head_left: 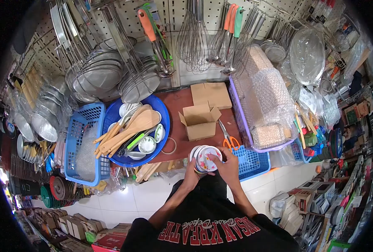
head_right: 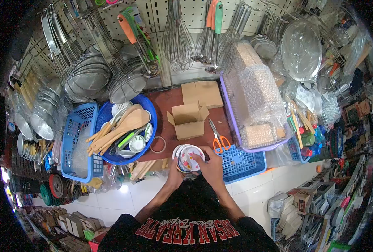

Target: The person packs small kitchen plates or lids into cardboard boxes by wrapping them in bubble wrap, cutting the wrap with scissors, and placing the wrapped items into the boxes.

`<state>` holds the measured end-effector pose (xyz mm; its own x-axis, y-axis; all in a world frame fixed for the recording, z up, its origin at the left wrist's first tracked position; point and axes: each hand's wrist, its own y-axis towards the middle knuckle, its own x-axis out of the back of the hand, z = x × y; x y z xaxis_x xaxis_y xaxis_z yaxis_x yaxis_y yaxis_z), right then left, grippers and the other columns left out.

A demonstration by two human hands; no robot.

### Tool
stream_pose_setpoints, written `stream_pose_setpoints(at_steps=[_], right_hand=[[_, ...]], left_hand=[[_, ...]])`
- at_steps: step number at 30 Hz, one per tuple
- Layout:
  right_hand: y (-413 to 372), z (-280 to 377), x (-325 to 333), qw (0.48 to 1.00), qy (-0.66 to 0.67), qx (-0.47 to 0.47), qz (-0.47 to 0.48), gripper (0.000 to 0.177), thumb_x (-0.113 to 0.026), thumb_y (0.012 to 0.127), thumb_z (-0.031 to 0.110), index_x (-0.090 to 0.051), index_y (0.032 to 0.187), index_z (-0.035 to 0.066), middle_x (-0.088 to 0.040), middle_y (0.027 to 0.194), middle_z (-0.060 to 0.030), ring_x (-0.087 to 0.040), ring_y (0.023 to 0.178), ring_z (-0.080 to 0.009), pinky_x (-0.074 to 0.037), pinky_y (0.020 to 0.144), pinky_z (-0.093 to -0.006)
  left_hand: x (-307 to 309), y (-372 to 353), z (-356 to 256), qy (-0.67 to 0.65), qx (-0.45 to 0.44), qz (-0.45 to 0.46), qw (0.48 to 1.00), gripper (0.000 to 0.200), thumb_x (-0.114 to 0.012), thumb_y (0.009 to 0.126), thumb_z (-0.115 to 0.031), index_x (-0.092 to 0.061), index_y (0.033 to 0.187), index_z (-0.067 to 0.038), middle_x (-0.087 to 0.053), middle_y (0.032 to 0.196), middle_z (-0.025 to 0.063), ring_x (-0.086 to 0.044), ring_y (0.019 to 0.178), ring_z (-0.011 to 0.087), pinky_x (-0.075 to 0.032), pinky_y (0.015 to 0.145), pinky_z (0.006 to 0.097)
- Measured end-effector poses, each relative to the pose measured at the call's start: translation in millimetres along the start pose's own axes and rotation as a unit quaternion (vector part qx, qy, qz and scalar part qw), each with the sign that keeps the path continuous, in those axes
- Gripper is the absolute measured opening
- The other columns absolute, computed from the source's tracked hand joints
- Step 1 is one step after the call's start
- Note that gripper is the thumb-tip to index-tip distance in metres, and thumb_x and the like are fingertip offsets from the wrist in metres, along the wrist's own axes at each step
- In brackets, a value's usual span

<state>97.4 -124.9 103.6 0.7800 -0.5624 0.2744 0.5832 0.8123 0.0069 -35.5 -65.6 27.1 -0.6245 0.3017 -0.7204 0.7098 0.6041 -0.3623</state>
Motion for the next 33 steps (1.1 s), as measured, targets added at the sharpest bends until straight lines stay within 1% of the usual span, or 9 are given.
stream_pose_setpoints(at_steps=[4, 7, 13, 16, 19, 22, 25, 28, 33], right_hand=[[2.4, 7.7, 3.1, 0.984, -0.141, 0.108, -0.002, 0.029, -0.076, 0.083, 0.012, -0.064, 0.105, -0.002, -0.067, 0.092, -0.0129, -0.067, 0.082, -0.0214, -0.052, 0.072, -0.0316], [2.3, 14.3, 3.7, 0.991, -0.118, 0.060, 0.029, 0.031, -0.077, 0.081, 0.014, -0.064, 0.104, -0.003, -0.065, 0.094, -0.0151, -0.066, 0.084, -0.0264, -0.051, 0.074, -0.0340], [5.2, 21.6, 5.5, 0.989, -0.128, 0.064, 0.038, 0.033, -0.077, 0.081, 0.017, -0.063, 0.104, -0.003, -0.066, 0.092, -0.0146, -0.066, 0.083, -0.0243, -0.051, 0.074, -0.0331], [7.2, 16.3, 5.1, 0.993, -0.096, 0.049, 0.051, 0.031, -0.075, 0.084, 0.017, -0.062, 0.104, -0.002, -0.067, 0.092, -0.0143, -0.067, 0.082, -0.0246, -0.052, 0.072, -0.0334], [9.3, 18.7, 8.5, 0.996, -0.039, 0.004, 0.086, 0.029, -0.075, 0.084, 0.014, -0.060, 0.105, -0.001, -0.067, 0.092, -0.0118, -0.066, 0.082, -0.0177, -0.051, 0.072, -0.0305], [11.2, 4.4, 8.7, 0.994, 0.020, -0.039, 0.104, 0.025, -0.075, 0.083, 0.007, -0.060, 0.103, 0.000, -0.066, 0.092, -0.0058, -0.063, 0.086, -0.0124, -0.050, 0.076, -0.0265], [12.0, -5.6, 8.6, 0.988, 0.100, -0.050, 0.105, 0.031, -0.074, 0.083, 0.002, -0.060, 0.110, -0.001, -0.067, 0.097, -0.0054, -0.063, 0.089, -0.0119, -0.051, 0.079, -0.0254], [12.1, -2.3, 8.4, 0.978, 0.159, -0.087, 0.102, 0.035, -0.074, 0.083, 0.001, -0.062, 0.115, -0.003, -0.067, 0.102, -0.0070, -0.064, 0.091, -0.0125, -0.052, 0.080, -0.0263], [11.2, -4.0, 12.9, 0.966, 0.181, -0.142, 0.115, 0.034, -0.074, 0.081, -0.001, -0.065, 0.113, -0.004, -0.068, 0.102, -0.0082, -0.065, 0.090, -0.0132, -0.053, 0.081, -0.0275]], left_hand=[[-6.3, -4.0, -1.4, -0.026, -0.002, -0.013, 1.000, 0.049, -0.019, 0.105, -0.037, -0.036, 0.140, -0.008, -0.054, 0.132, 0.0185, -0.059, 0.116, 0.0355, -0.060, 0.079, 0.0508], [-3.1, -4.2, 1.5, -0.043, -0.021, 0.052, 0.997, 0.048, -0.020, 0.104, -0.037, -0.036, 0.140, -0.009, -0.054, 0.132, 0.0178, -0.059, 0.116, 0.0340, -0.061, 0.077, 0.0493], [-1.2, -2.8, 4.4, -0.016, -0.039, 0.033, 0.999, 0.049, -0.020, 0.105, -0.039, -0.037, 0.140, -0.009, -0.055, 0.131, 0.0174, -0.059, 0.116, 0.0326, -0.061, 0.075, 0.0486], [-1.3, -4.5, 1.6, -0.018, -0.040, 0.041, 0.998, 0.051, -0.020, 0.105, -0.042, -0.038, 0.139, -0.009, -0.054, 0.132, 0.0166, -0.059, 0.116, 0.0325, -0.060, 0.076, 0.0489], [-5.2, -5.4, -2.0, -0.010, -0.038, 0.013, 0.999, 0.055, -0.020, 0.105, -0.045, -0.040, 0.139, -0.008, -0.054, 0.133, 0.0161, -0.059, 0.117, 0.0325, -0.060, 0.077, 0.0505], [-10.0, -7.2, -6.2, -0.022, -0.029, -0.019, 0.999, 0.057, -0.021, 0.105, -0.048, -0.041, 0.140, -0.008, -0.055, 0.133, 0.0151, -0.058, 0.120, 0.0299, -0.057, 0.087, 0.0506], [-0.4, 0.2, 2.0, -0.057, -0.027, -0.057, 0.996, 0.057, -0.023, 0.105, -0.049, -0.040, 0.141, -0.007, -0.056, 0.132, 0.0134, -0.056, 0.122, 0.0267, -0.050, 0.099, 0.0464], [2.4, 1.5, 3.2, -0.077, -0.020, -0.039, 0.996, 0.058, -0.026, 0.104, -0.049, -0.041, 0.140, -0.007, -0.056, 0.133, 0.0120, -0.056, 0.122, 0.0241, -0.044, 0.105, 0.0414], [0.3, 1.4, 3.3, -0.083, -0.020, -0.069, 0.994, 0.056, -0.030, 0.104, -0.048, -0.044, 0.137, -0.006, -0.058, 0.128, 0.0115, -0.058, 0.119, 0.0232, -0.045, 0.104, 0.0405]])
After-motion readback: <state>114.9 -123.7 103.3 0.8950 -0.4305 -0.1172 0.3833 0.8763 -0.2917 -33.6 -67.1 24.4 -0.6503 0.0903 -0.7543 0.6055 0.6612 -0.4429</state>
